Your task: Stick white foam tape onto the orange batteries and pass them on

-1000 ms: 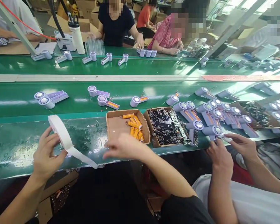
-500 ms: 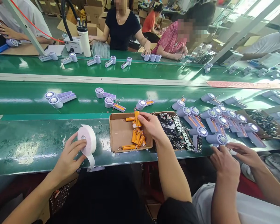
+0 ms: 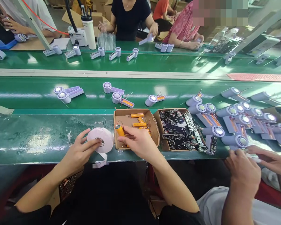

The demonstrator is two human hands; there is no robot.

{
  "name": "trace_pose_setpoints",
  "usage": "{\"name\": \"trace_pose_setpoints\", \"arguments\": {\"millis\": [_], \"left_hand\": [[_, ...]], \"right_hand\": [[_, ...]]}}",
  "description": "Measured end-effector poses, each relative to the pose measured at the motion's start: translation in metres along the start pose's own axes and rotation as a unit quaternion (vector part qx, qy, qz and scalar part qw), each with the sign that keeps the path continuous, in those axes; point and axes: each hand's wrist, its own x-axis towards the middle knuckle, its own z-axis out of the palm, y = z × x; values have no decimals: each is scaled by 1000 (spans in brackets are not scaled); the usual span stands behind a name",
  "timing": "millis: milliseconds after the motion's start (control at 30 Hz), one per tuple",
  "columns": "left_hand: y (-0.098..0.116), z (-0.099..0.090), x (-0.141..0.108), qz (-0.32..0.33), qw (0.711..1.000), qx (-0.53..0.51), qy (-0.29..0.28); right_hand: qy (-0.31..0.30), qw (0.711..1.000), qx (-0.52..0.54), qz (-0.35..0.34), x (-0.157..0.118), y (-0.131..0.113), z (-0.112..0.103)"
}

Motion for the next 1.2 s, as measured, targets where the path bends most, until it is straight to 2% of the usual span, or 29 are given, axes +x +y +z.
{"name": "trace_pose_setpoints", "arguments": {"millis": [67, 167, 233, 300, 333, 400, 467, 500, 533, 600, 667, 700, 767, 800, 867, 933, 1067, 1200], "left_hand": [[1, -2, 3, 23, 1000, 12, -13], [2, -6, 11, 58, 998, 24, -22], [3, -10, 16, 72, 996, 37, -23], [5, -13, 22, 77, 995, 57, -23], [7, -13, 24, 73, 995, 66, -20], [13, -11, 28, 53, 996, 76, -4], [24, -5, 31, 23, 997, 74, 27], [30, -3, 31, 11, 997, 68, 44], [37, 0, 29, 5, 997, 59, 56], [48, 0, 23, 32, 998, 19, 57], [49, -5, 14, 67, 997, -31, 35], [45, -9, 9, 63, 997, -43, 25], [26, -17, 2, 9, 999, -27, 20], [15, -19, 0, -25, 999, -8, 21], [-3, -19, 1, -51, 998, 22, 25], [-8, -14, 7, -31, 999, 27, 13], [13, -3, 20, 37, 999, 6, -15], [25, -2, 28, 59, 998, 28, -7]], "right_hand": [[-22, 999, -45, -14, 0, -2, 1], [-66, 996, -54, -16, 2, 0, 1], [-88, 996, -23, -8, 4, 6, 3], [-69, 996, 59, 6, 4, 14, 11], [-33, 992, 118, 13, 4, 19, 19], [101, 963, 247, 19, 1, 25, 41], [266, 900, 347, 9, -4, 26, 67], [329, 866, 376, 2, -7, 24, 76], [371, 842, 391, -4, -10, 22, 82], [407, 827, 387, -18, -16, 15, 76], [424, 824, 372, -49, -20, 11, 54], [434, 818, 370, -70, -21, 10, 40], [437, 812, 376, -93, -22, 13, 19], [422, 818, 382, -85, -21, 16, 15], [379, 836, 393, -49, -18, 24, 19], [361, 839, 406, -33, -15, 29, 34], [387, 827, 401, -74, -11, 28, 61], [387, 836, 382, -72, -12, 22, 73]]}}
